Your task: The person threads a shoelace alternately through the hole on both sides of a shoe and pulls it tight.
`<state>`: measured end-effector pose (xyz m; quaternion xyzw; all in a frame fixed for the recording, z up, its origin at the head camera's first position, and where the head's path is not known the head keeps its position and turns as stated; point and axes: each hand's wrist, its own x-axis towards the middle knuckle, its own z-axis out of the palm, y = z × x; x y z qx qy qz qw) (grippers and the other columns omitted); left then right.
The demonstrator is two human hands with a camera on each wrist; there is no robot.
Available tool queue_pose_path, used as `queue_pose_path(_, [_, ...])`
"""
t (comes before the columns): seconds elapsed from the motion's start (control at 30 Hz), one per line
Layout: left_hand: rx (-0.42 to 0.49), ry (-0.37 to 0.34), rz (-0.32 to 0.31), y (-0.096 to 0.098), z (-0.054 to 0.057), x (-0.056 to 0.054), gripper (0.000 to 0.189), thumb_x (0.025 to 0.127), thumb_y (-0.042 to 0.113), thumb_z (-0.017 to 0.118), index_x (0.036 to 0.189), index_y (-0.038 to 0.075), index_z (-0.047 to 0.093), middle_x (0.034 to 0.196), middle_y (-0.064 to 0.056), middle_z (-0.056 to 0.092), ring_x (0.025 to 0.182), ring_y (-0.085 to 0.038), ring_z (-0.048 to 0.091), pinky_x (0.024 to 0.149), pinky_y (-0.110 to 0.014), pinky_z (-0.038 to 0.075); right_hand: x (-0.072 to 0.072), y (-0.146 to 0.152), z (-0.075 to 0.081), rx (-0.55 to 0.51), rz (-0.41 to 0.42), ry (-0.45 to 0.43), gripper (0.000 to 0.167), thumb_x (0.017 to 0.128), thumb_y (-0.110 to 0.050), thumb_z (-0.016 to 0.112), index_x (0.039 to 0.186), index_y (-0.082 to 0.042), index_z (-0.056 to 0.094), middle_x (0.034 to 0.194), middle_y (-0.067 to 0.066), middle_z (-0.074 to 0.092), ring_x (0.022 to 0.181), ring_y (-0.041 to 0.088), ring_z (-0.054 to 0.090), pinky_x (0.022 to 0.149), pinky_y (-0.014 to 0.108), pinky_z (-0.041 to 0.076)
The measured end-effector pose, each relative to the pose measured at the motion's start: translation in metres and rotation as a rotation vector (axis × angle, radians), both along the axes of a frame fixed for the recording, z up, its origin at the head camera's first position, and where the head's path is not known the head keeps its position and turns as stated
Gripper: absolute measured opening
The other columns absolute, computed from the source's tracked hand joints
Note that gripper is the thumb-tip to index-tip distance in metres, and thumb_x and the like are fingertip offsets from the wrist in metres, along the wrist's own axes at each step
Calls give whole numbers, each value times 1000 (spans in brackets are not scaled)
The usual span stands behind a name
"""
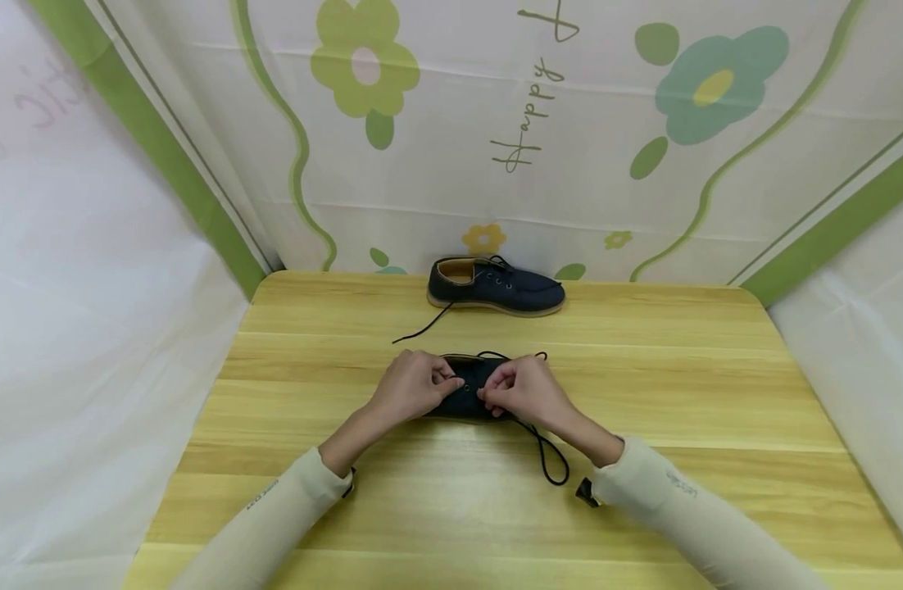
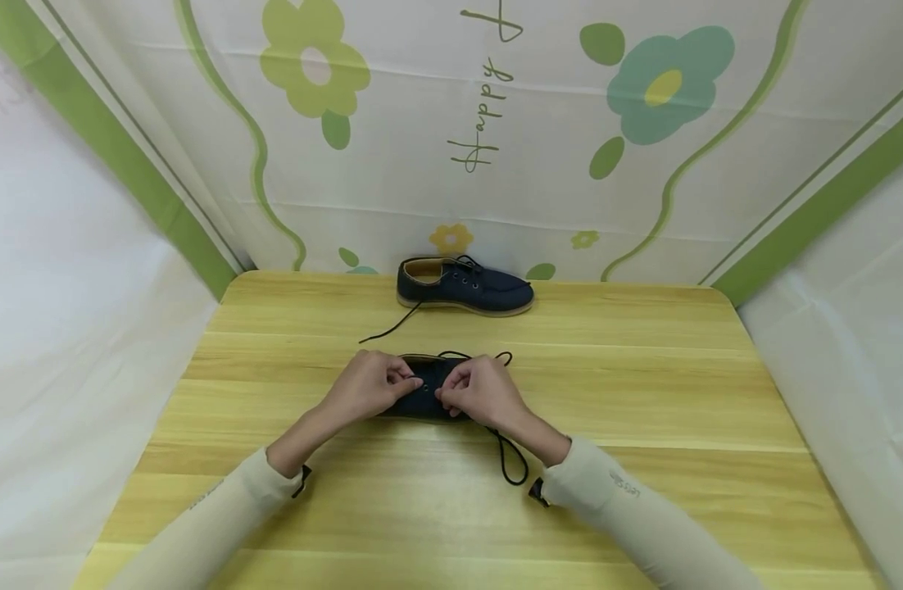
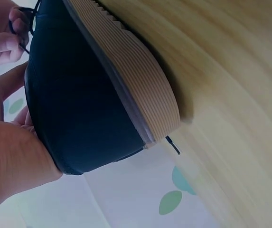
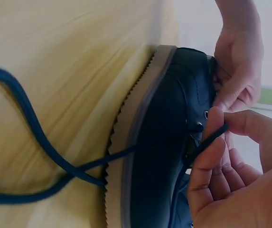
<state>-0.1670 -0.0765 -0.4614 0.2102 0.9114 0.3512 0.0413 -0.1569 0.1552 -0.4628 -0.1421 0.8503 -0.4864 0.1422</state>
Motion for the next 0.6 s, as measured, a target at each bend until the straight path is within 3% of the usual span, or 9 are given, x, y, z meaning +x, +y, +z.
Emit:
queue_pose_path(0.17, [12, 1, -7, -1, -1, 0, 19, 96, 24, 80, 81, 14, 80, 70, 9, 72, 56, -1, 58, 58, -24, 49, 2, -3, -2, 0, -7, -7, 13, 93, -11, 78, 82, -4, 79, 67, -1, 74, 61, 21, 74, 58, 34, 61])
queue_pose_path(0.4, [7, 0, -12, -3, 0, 0, 18, 97, 24, 80, 81, 14, 79, 71, 9, 72, 57, -1, 59, 60, -25, 51, 4, -9, -4, 36, -39, 40, 16, 93, -11, 79, 77, -10, 78, 65, -5, 72, 57, 15, 71, 55, 31, 58])
queue_pose_path(0.6, [2, -18, -11, -3, 0, 1, 13, 94, 22, 83, 87, 10, 81, 73, 7, 74, 61, -1, 62, 62, -25, 54, 5, -13, -5, 73, -53, 96, 15, 91, -11, 80, 76, -13, 80, 62, -9, 70, 55, 14, 69, 48, 26, 48])
